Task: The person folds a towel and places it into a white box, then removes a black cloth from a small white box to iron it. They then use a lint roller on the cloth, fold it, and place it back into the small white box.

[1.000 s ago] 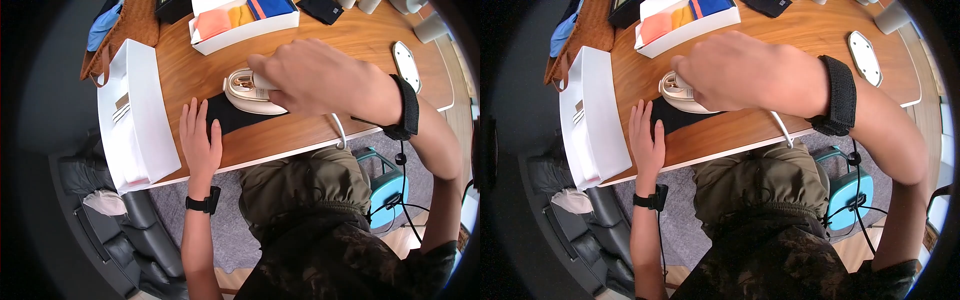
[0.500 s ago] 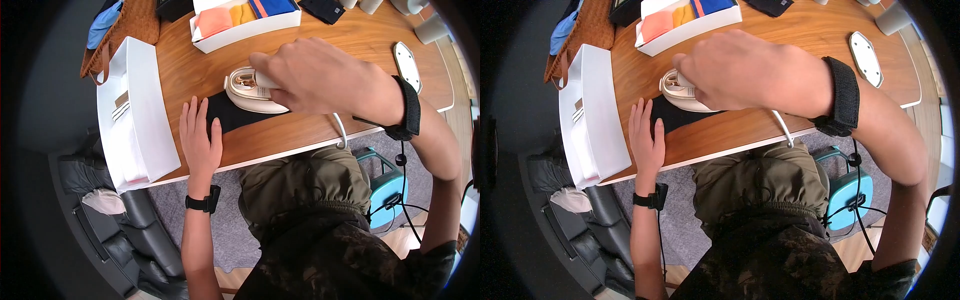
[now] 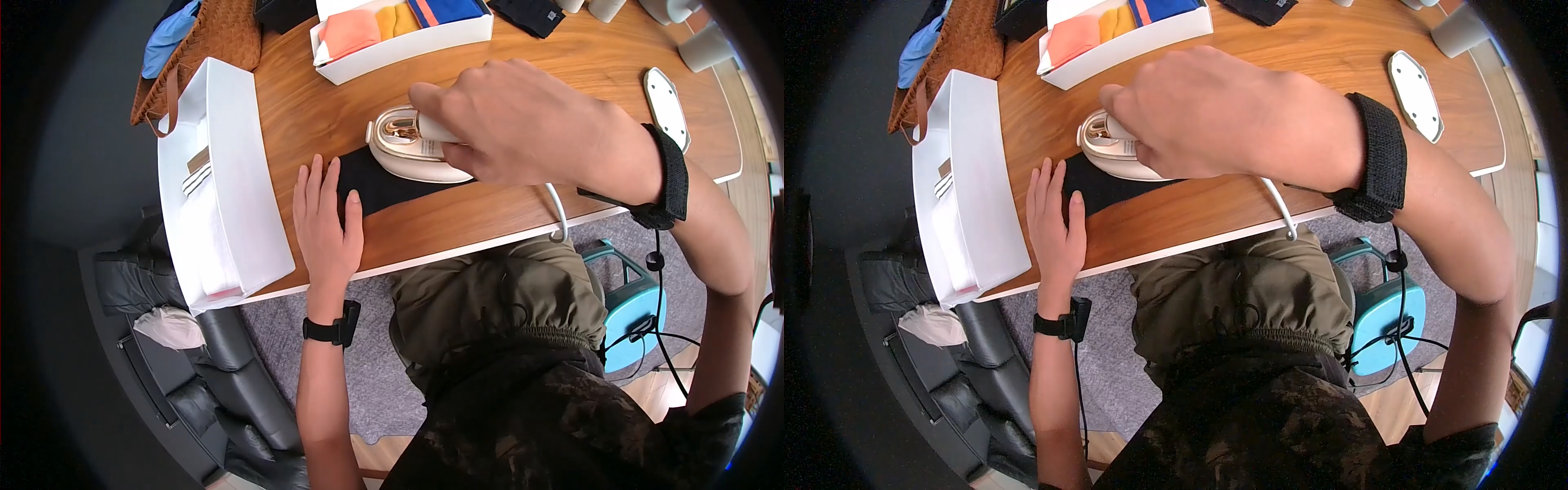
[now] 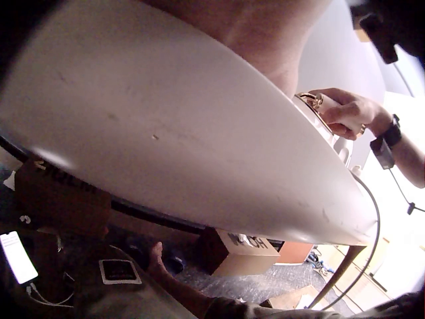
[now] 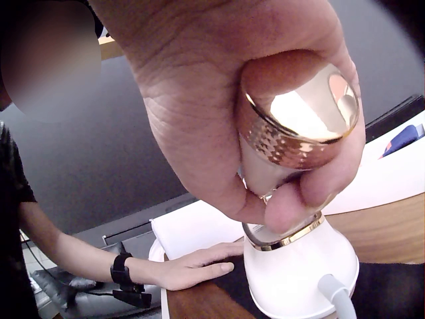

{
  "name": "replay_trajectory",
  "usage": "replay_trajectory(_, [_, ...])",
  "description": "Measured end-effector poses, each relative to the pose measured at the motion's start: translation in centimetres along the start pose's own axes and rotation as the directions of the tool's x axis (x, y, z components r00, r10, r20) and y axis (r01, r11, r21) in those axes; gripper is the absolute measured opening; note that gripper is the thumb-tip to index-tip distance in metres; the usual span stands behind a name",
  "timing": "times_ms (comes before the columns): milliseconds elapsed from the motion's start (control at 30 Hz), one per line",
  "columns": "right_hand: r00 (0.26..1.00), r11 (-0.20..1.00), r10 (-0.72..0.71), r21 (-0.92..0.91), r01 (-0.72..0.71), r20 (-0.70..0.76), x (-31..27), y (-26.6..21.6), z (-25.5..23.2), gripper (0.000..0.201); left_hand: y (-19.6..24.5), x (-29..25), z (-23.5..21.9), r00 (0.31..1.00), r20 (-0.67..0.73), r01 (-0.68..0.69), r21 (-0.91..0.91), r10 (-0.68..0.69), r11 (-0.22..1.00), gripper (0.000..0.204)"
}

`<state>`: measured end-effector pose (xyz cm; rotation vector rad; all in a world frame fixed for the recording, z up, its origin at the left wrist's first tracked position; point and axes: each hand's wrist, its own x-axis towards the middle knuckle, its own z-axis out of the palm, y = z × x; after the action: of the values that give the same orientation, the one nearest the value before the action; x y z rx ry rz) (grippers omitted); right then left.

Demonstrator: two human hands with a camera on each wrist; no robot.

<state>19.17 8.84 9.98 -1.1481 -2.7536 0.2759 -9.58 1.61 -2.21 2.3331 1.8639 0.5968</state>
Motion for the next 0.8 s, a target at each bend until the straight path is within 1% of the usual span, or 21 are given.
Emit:
replay_trajectory(233, [1.000,1.000,-0.007,0.000,0.007,-0.008,-0.01,-0.01,-0.10,0.032,0.10,-0.01,-0.15,1.000,0.018,0.000,0.012,0.000,1.000,0.048])
replay_trajectory(800, [1.000,1.000,0.001,0.013,-0.001,-0.016,0.01,-0.08,-0.02,0.033,0.10,-0.02,-0.11,1.000,0.009,-0.001,0.010,0.001,1.000,0.047])
